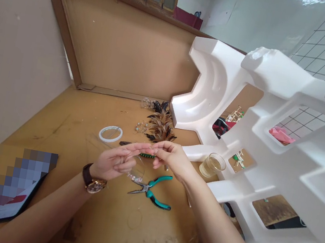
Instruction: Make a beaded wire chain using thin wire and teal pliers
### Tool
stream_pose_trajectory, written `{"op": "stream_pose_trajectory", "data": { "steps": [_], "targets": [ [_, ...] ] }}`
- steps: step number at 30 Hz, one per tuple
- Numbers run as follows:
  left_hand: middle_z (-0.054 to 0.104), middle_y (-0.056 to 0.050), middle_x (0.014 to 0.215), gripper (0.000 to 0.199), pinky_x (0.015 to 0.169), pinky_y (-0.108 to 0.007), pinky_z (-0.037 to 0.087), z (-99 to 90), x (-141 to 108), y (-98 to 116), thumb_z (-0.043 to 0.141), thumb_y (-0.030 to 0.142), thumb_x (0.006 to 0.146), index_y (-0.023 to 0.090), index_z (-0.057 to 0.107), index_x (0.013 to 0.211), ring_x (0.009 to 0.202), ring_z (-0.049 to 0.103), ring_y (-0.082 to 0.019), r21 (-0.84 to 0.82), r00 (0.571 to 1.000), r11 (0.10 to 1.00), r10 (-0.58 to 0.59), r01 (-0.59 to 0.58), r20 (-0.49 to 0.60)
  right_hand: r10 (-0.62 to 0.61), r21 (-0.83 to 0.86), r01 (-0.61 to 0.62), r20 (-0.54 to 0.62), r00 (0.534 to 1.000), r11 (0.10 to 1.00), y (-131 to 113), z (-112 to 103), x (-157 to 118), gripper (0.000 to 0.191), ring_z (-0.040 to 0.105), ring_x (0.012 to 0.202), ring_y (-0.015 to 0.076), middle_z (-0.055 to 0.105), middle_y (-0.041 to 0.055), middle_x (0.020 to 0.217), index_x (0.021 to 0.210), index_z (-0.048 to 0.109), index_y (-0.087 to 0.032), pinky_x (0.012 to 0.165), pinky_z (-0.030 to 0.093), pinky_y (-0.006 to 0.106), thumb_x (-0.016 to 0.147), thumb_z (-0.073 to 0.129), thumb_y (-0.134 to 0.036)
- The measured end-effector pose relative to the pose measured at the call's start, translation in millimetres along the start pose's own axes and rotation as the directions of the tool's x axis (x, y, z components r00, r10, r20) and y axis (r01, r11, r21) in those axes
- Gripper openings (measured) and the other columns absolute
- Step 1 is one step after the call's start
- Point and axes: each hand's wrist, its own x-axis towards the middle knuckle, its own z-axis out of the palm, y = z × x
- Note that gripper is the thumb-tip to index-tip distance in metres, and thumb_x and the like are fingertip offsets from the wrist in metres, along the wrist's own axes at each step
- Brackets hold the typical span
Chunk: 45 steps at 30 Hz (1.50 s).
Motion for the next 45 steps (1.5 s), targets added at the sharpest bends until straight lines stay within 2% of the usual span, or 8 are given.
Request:
{"op": "stream_pose_trajectory", "data": {
  "steps": [4,9,13,20,29,32,37,45],
  "targets": [
    [0.038,-0.016,0.138,0.044,0.037,-0.023,0.01,-1.8,-1.3,-0.6,0.04,0.025,0.079,0.019,0.052,0.122,0.037,0.023,0.002,-0.044,1.0,0.999,-0.019,0.02,0.01,-0.006,0.023,0.005,0.016,1.0,1.0,4.7,-2.6,-5.0,0.024,0.057,0.053,0.0095,0.062,-0.0006,0.062,0.089,0.062,-0.015,0.056,0.048,0.025,0.072,0.064,-0.032],
    [0.036,-0.016,0.139,0.047,0.036,-0.023,0.011,0.4,-2.4,2.3,0.04,0.029,0.079,0.02,0.05,0.124,0.037,0.021,0.001,-0.07,1.0,0.998,-0.002,0.004,0.019,0.045,0.001,-0.045,0.076,0.996,0.999,22.4,3.9,-16.3,0.026,0.055,0.051,0.0066,0.065,0.005,0.092,0.094,0.063,-0.016,0.051,0.047,0.023,0.071,0.058,-0.026],
    [0.035,-0.015,0.14,0.046,0.036,-0.023,0.011,2.2,-2.5,4.6,0.038,0.03,0.081,0.02,0.051,0.123,0.038,0.022,0.001,-0.074,1.0,0.997,0.025,-0.024,0.016,0.144,-0.124,-0.124,0.173,0.974,0.985,40.1,15.9,-24.1,0.027,0.054,0.051,0.0072,0.064,0.0011,0.076,0.092,0.063,-0.016,0.049,0.043,0.021,0.068,0.064,-0.028],
    [0.035,-0.016,0.14,0.045,0.037,-0.022,0.012,2.5,-3.0,5.5,0.037,0.031,0.082,0.02,0.051,0.123,0.038,0.022,0.001,-0.071,1.0,0.997,0.029,-0.028,0.008,0.01,-0.146,-0.009,0.005,1.0,0.989,44.8,27.6,-27.0,0.023,0.049,0.049,0.0078,0.061,-0.0015,0.064,0.077,0.066,-0.016,0.049,0.039,0.022,0.065,0.069,-0.036],
    [0.04,-0.015,0.137,0.047,0.034,-0.02,0.01,4.1,-1.1,-2.9,0.045,0.011,0.076,0.022,0.054,0.12,0.036,0.017,0.003,-0.031,0.999,0.999,0.013,-0.014,-0.033,0.066,-0.004,-0.066,-0.074,0.995,0.998,33.4,26.9,-20.9,0.028,0.044,0.039,0.006,0.051,-0.0062,0.048,0.076,0.06,-0.017,0.04,0.035,0.018,0.067,0.068,-0.043],
    [0.04,-0.015,0.137,0.046,0.033,-0.019,0.01,4.0,0.3,-4.4,0.045,0.011,0.076,0.023,0.055,0.119,0.036,0.018,0.003,-0.044,0.999,0.999,-0.007,0.005,-0.053,0.113,0.125,-0.108,-0.028,0.993,0.986,27.5,26.5,-21.5,0.03,0.043,0.039,0.0043,0.057,-0.0025,0.055,0.074,0.062,-0.015,0.038,0.033,0.017,0.068,0.066,-0.045],
    [0.04,-0.015,0.137,0.045,0.033,-0.019,0.012,5.1,1.6,-5.2,0.045,0.012,0.076,0.022,0.055,0.118,0.036,0.018,0.004,-0.032,0.997,0.999,0.027,-0.029,-0.077,0.156,0.223,-0.172,0.087,0.984,0.96,19.7,23.5,-28.0,0.029,0.056,0.054,0.0065,0.066,0.0062,0.089,0.083,0.065,-0.014,0.044,0.042,0.017,0.066,0.07,-0.036],
    [0.031,-0.013,0.143,0.051,0.034,-0.018,0.013,13.5,0.6,-7.5,0.052,0.01,0.074,0.028,0.052,0.122,0.04,0.018,0.004,0.034,0.997,0.999,0.006,-0.004,-0.076,0.03,0.09,-0.018,-0.133,0.991,0.996,22.3,29.3,-23.9,0.029,0.052,0.039,0.0062,0.063,-0.0026,0.064,0.083,0.055,-0.016,0.039,0.04,0.018,0.064,0.069,-0.034]
  ]
}}
